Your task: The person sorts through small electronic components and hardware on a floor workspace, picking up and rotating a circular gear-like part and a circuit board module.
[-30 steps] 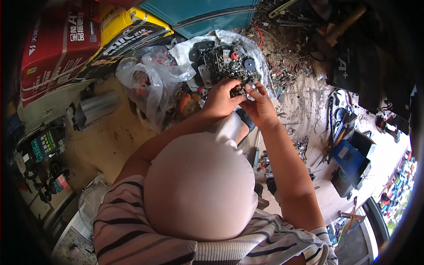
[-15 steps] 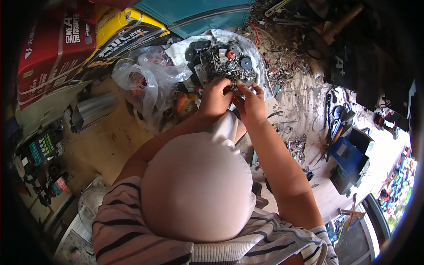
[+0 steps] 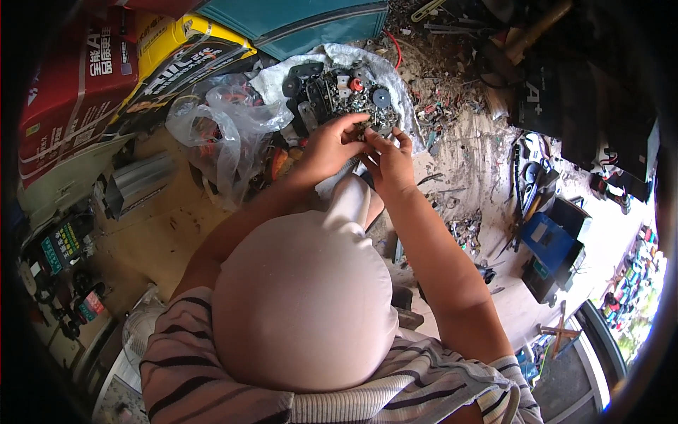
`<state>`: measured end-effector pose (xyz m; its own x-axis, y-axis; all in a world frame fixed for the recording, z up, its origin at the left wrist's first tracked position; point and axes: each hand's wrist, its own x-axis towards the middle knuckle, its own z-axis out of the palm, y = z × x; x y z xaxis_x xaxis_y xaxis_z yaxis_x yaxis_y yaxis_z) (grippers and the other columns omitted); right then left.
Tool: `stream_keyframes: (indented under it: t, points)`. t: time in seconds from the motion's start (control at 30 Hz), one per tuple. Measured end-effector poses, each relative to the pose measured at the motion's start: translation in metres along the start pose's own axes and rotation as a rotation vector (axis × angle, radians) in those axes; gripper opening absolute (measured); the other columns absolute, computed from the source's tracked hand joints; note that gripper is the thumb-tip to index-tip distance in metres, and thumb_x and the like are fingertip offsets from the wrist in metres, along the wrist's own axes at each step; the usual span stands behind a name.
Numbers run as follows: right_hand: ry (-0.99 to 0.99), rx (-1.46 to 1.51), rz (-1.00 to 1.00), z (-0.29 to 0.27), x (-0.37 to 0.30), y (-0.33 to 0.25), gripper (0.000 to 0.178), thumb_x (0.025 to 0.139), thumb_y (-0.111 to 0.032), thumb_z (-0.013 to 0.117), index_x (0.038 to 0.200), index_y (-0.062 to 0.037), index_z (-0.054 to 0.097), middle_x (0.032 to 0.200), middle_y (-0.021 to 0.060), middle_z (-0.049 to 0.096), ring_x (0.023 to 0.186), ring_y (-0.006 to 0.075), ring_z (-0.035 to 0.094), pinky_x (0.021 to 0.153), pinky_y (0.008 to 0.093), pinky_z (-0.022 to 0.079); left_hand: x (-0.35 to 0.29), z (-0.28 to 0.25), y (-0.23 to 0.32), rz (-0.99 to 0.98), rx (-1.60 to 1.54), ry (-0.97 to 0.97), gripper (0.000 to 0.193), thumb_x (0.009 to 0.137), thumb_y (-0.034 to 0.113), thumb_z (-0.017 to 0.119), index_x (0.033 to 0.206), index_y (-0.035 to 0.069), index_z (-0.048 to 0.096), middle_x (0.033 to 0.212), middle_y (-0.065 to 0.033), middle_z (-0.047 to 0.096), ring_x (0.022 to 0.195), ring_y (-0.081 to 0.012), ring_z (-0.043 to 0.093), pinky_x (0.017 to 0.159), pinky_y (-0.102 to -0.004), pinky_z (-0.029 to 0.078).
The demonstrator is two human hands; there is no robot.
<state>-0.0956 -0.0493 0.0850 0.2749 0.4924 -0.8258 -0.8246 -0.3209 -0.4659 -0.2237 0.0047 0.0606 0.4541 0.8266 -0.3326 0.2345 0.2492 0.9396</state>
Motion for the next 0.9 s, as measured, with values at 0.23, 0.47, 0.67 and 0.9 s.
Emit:
stream_keyframes:
  t: [0.23, 0.47, 0.67, 0.9]
  points:
    - [-0.121, 0.125, 0.114, -0.005, 0.0, -0.003, 0.058, 0.085, -0.002, 0.069, 0.124, -0.015, 0.027, 0.103, 0.0127, 0.063, 0.09, 0.0257, 0.066, 0.079, 0.0412, 0.057, 0.012, -0.011, 0.01, -0.185, -0.173, -0.126, 0.019, 0.088, 0.002, 0.065, 0.108, 0.002, 0.064, 0.09, -0.0026, 0.066, 0.075, -0.0086, 0.062, 0.067, -0.022, 0.051]
    - [-0.194, 0.039, 0.029, -0.01, 0.002, -0.003, 0.062, 0.082, 0.002, 0.071, 0.126, -0.0148, 0.031, 0.115, 0.0087, 0.054, 0.1, 0.0245, 0.062, 0.078, 0.0367, 0.057, 0.02, -0.028, 0.013, -0.157, -0.124, 0.226, 0.028, 0.088, 0.006, 0.067, 0.116, 0.006, 0.064, 0.088, -0.001, 0.066, 0.074, -0.0095, 0.063, 0.065, -0.0229, 0.055]
    - [-0.239, -0.299, -0.255, -0.005, 0.0, 0.001, 0.068, 0.075, 0.007, 0.075, 0.129, -0.0081, 0.036, 0.12, 0.0088, 0.049, 0.1, 0.0208, 0.06, 0.08, 0.0308, 0.055, 0.017, -0.024, 0.03, -0.16, 0.171, 0.057, 0.05, 0.08, 0.024, 0.079, 0.123, 0.007, 0.061, 0.111, -0.0068, 0.066, 0.077, -0.007, 0.058, 0.062, -0.0239, 0.049]
    - [-0.319, -0.752, -0.558, -0.016, 0.009, 0.01, 0.066, 0.07, -0.004, 0.08, 0.123, -0.0038, 0.042, 0.112, 0.0137, 0.057, 0.098, 0.0234, 0.061, 0.084, 0.0327, 0.052, 0.009, -0.007, 0.028, -0.128, 0.081, -0.105, 0.054, 0.078, 0.013, 0.079, 0.126, -0.001, 0.058, 0.111, -0.0089, 0.065, 0.096, -0.0137, 0.06, 0.083, -0.0276, 0.05]
